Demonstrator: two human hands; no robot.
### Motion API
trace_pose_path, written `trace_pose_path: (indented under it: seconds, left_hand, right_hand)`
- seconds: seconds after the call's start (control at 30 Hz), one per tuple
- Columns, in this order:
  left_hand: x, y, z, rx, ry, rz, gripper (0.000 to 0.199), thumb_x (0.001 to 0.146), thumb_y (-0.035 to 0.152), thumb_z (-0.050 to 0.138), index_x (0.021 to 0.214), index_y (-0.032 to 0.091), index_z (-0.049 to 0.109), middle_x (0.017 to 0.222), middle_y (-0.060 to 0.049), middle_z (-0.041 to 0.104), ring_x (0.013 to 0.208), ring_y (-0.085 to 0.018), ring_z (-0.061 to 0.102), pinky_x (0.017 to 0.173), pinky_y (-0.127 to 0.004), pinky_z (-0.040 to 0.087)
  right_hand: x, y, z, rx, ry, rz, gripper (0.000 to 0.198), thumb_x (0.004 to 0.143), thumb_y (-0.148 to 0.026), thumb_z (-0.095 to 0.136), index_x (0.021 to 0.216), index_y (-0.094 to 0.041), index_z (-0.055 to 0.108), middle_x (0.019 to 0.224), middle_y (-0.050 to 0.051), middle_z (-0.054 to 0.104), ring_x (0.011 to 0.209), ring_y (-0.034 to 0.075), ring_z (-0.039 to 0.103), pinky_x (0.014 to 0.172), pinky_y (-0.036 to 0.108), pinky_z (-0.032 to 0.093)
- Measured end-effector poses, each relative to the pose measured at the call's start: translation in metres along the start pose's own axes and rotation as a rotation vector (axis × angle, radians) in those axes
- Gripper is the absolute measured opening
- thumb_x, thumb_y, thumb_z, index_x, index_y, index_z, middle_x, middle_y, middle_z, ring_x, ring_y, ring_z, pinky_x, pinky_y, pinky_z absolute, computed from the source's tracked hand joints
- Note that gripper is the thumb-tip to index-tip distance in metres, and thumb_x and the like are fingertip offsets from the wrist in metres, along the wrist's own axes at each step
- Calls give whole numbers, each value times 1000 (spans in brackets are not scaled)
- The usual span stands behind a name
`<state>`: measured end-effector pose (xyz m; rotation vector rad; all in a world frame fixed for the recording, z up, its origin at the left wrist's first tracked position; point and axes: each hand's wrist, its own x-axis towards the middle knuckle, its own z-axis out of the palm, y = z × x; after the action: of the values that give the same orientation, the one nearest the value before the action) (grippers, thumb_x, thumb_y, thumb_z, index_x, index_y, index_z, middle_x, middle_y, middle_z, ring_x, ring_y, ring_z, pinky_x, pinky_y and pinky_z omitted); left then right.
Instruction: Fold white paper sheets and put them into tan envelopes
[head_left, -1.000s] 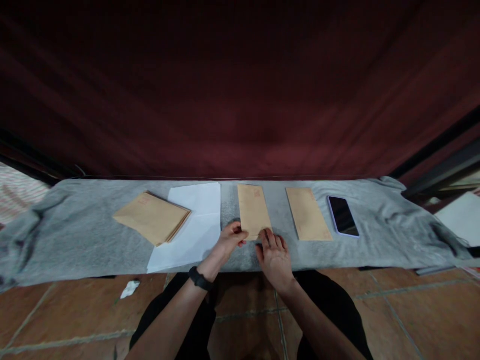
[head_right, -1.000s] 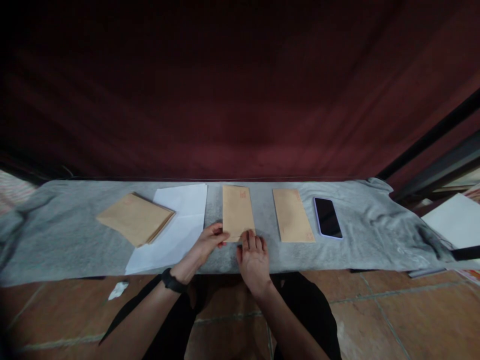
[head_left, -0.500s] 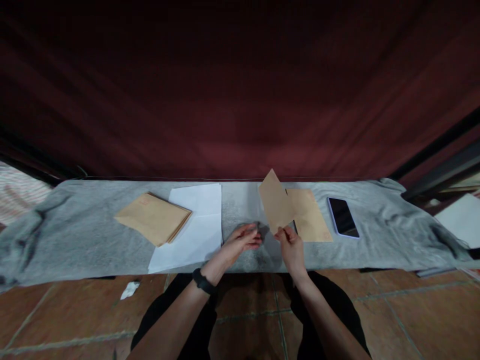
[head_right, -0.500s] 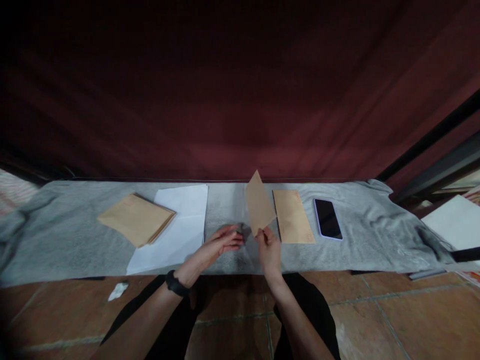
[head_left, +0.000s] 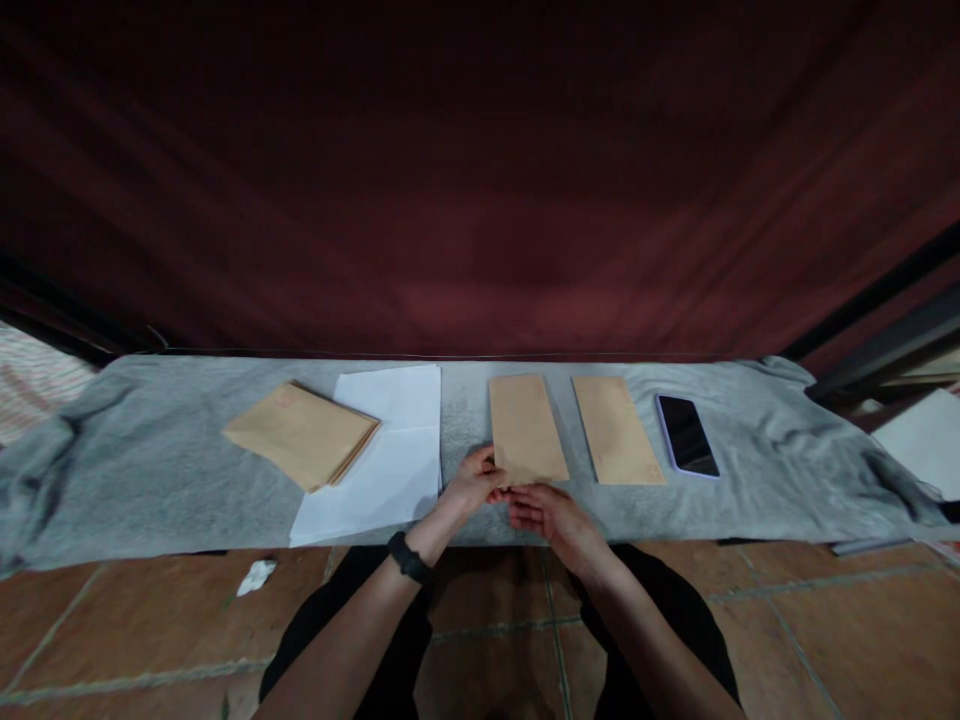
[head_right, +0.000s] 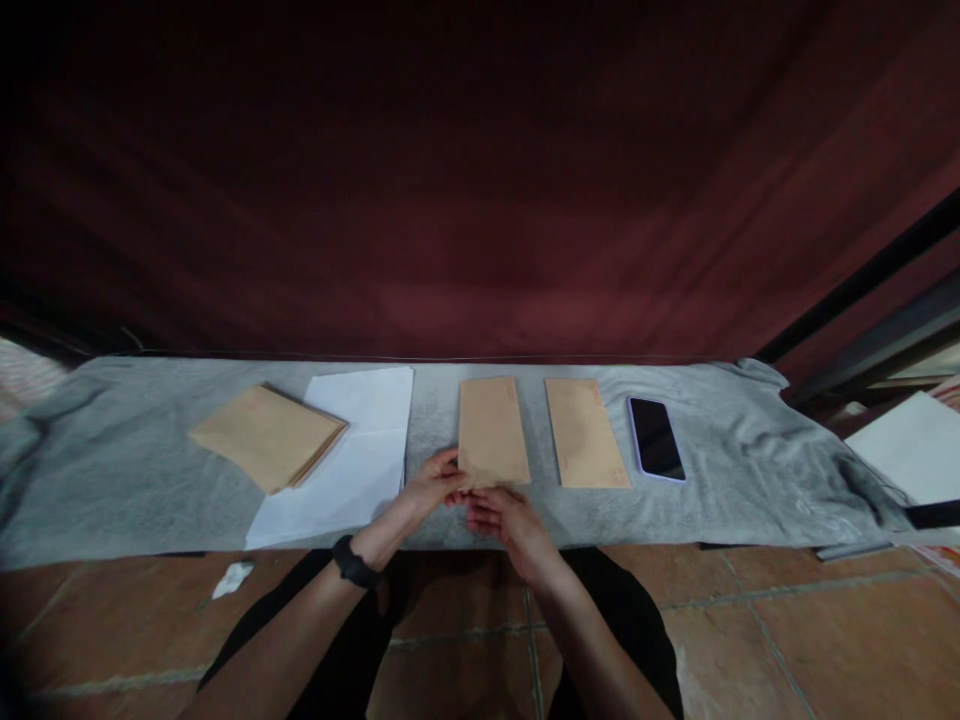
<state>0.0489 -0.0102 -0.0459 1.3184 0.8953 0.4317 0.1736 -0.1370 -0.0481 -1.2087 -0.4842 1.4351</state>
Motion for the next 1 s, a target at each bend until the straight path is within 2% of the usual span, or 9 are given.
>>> trace_pose_path:
  seconds: [0.1,0.17,0.3,0.37,0.47,0.57,0.7,0.83,1.0]
  left_hand:
    - [2,1,-15,93,12,-68,46,71,22,67,116,14,61,58,6,58,42,-9,49,45,-20,38]
    - [2,1,-20,168,37,-84,48,73,19,64,120,15,57,58,7,57,41,-9,48,45,-20,37]
    - [-2,2,-18,351,76,-50,46,80,18,59,126,16,52,60,6,58,45,-13,52,47,-22,39]
    - [-6,4,-14,501,135,3,46,81,16,59,127,17,53,63,4,60,53,-16,58,55,-25,44]
    - [-14,6,-7,774,279,90,37,83,14,61,120,18,59,79,-5,67,79,-23,67,76,-33,51]
    - [-23,1,6,993,259,308,28,92,17,53,119,18,62,116,-14,68,112,-29,63,99,-43,48]
    - [-34,-17,27,1119,54,605,48,100,34,45,145,17,47,153,-16,48,143,-30,42,117,-50,36]
    - [-41,-29,35,1280,-3,674,73,99,57,43,157,15,30,162,-16,36,152,-33,26,123,-57,21]
    - [-44,-26,33,1295,-55,670,69,100,60,39,159,27,27,167,-6,27,154,-32,21,124,-60,16]
  right_hand:
    - [-4,-3,-8,-206,-57,41,39,88,-54,61,99,-18,74,101,11,78,80,23,75,77,41,62]
    - [-4,-4,-13,-411,8,-106,39,93,-53,53,98,-21,75,102,10,78,83,24,75,78,42,62]
    - [0,-5,-20,-1009,137,-561,45,103,-43,38,133,-22,64,140,10,64,130,25,59,112,49,46]
    - [2,-2,-21,-1286,107,-657,48,106,-37,35,147,-21,52,154,9,50,144,24,44,122,51,33]
    - [5,3,-23,-1540,93,-691,51,107,-35,35,155,-20,40,159,9,42,148,23,38,123,51,30]
    - [9,3,-30,-1617,44,-681,51,108,-36,31,157,-23,33,160,7,40,148,20,37,123,47,32]
    - [20,-5,-47,-1633,-17,-617,52,109,-40,24,159,-24,29,161,5,37,150,16,32,124,45,29]
    - [44,-16,-58,-1698,5,-602,55,109,-43,24,160,-25,23,164,5,31,153,16,27,125,44,25]
    - [94,-36,-62,-1784,30,-611,60,108,-42,23,161,-15,21,166,10,25,155,18,21,126,42,21]
